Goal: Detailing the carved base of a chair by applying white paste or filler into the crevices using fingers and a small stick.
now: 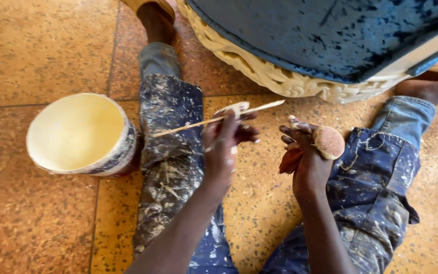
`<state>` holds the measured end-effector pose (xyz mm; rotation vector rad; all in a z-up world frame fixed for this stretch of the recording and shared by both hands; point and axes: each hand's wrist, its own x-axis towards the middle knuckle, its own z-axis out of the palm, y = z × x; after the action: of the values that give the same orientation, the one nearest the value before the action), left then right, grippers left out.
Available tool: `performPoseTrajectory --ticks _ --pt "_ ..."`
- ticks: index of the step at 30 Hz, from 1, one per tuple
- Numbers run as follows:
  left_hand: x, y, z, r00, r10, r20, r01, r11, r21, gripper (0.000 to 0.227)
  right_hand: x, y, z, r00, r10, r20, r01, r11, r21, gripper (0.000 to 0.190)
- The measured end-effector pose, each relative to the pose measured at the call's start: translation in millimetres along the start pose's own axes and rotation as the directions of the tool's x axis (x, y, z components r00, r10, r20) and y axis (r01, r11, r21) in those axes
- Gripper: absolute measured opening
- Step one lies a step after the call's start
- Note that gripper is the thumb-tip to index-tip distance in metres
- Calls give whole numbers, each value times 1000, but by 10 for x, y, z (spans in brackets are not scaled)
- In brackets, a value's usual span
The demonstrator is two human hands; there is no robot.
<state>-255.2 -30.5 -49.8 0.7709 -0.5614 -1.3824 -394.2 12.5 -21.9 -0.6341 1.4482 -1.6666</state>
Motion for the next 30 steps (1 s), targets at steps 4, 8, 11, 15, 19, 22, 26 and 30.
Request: performPoseTrajectory --ticks 4,8,11,15,19,22,26,30 --pt "167 -674 231 959 247 135 -279 897 342 33 112 43 -128 998 -70 3 70 996 50 13" --pt "186 -824 477 905 364 219 -425 792 438 26 412 269 -370 997 56 59 -63 989 131 24" --pt "132 -697 684 858 436 270 -511 687 517 24 296 217 -239 999 6 -37 -3 998 55 14" --pt "191 -771 730 814 485 319 -577 617 535 27 566 695 -474 998 -12 -58 16 997 70 13" --pt "214 -828 815 677 497 544 -721 298 625 23 633 885 -616 1000 -12 -6 12 998 59 21" --pt "198 -845 862 630 511 584 -740 168 651 25 693 1012 -684 999 2 -54 -1 1000 13 25" --pt "217 -880 893 606 522 601 -749 118 652 26 694 901 -674 969 223 -104 -210 970 124 25" --pt "227 -877 856 630 467 620 -743 133 656 27 704 836 -658 997 73 -1 -72 990 120 28"
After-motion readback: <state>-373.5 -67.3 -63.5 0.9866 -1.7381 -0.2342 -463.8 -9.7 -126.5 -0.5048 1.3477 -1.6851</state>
